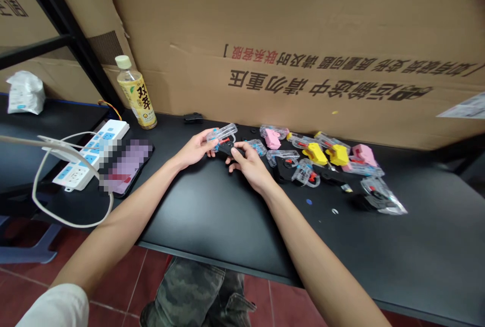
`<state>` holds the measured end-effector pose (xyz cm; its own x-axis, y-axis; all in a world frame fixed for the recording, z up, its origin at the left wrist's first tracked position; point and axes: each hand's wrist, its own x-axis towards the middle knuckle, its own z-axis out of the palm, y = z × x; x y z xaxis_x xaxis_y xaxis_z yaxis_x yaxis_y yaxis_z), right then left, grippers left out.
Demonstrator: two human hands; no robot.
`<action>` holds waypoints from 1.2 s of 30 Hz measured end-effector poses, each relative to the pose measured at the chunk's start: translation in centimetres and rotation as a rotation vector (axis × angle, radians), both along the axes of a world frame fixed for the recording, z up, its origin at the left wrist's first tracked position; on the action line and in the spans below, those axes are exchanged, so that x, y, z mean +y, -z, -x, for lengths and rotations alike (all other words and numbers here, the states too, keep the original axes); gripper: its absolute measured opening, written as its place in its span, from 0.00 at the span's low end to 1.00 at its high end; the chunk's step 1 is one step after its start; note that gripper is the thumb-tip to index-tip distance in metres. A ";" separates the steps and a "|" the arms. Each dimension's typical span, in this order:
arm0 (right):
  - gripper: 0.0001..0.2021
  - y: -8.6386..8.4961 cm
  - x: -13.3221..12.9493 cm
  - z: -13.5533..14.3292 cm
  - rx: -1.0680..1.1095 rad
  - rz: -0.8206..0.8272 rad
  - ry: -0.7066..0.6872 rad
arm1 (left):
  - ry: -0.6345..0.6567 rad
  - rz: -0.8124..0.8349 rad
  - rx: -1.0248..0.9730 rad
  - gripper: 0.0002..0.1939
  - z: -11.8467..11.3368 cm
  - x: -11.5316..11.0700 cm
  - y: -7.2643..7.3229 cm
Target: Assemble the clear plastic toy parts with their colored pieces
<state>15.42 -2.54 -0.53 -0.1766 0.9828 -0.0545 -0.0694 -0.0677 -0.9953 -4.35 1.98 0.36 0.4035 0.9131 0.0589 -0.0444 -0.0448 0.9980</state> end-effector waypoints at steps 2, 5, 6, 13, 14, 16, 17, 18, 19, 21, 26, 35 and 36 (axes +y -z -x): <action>0.27 0.1 0.0 -0.1 -0.006 -0.002 -0.005 | 0.007 -0.012 0.003 0.27 0.0 0.1 0.3; 0.27 0.2 0.1 -0.1 -0.017 -0.004 -0.007 | 0.013 -0.028 0.001 0.27 -0.1 0.1 0.5; 0.27 0.2 0.1 -0.1 -0.018 -0.004 -0.005 | 0.014 -0.031 0.001 0.28 -0.1 0.1 0.6; 0.27 0.4 -0.1 0.2 -0.044 -0.018 0.009 | 0.026 -0.039 0.035 0.26 -0.2 -0.2 0.0; 0.27 0.4 -0.1 0.2 -0.048 -0.018 0.007 | 0.028 -0.038 0.038 0.26 -0.2 -0.3 -0.1; 0.27 0.4 -0.1 0.2 -0.048 -0.015 0.005 | 0.034 -0.036 0.041 0.26 -0.2 -0.4 -0.2; 0.27 0.4 -0.1 0.2 -0.045 -0.014 0.004 | 0.036 -0.035 0.042 0.26 -0.2 -0.4 -0.2; 0.27 0.4 -0.1 0.1 -0.043 -0.013 0.003 | 0.035 -0.035 0.041 0.26 -0.2 -0.4 -0.2; 0.27 0.4 -0.1 0.1 -0.041 -0.013 0.003 | 0.034 -0.037 0.039 0.26 -0.2 -0.4 -0.2; 0.27 0.4 -0.1 0.1 -0.041 -0.010 0.003 | 0.031 -0.042 0.034 0.26 -0.2 -0.3 0.0; 0.26 0.4 -0.1 0.2 -0.046 -0.005 0.018 | 0.032 -0.056 0.037 0.25 -0.3 -0.4 -0.1; 0.26 0.5 -0.1 0.5 -0.035 0.005 0.054 | 0.039 -0.070 0.060 0.27 -0.4 -0.5 -0.2; 0.26 0.6 0.0 0.5 -0.033 0.006 0.061 | 0.042 -0.077 0.063 0.27 -0.3 -0.4 -0.1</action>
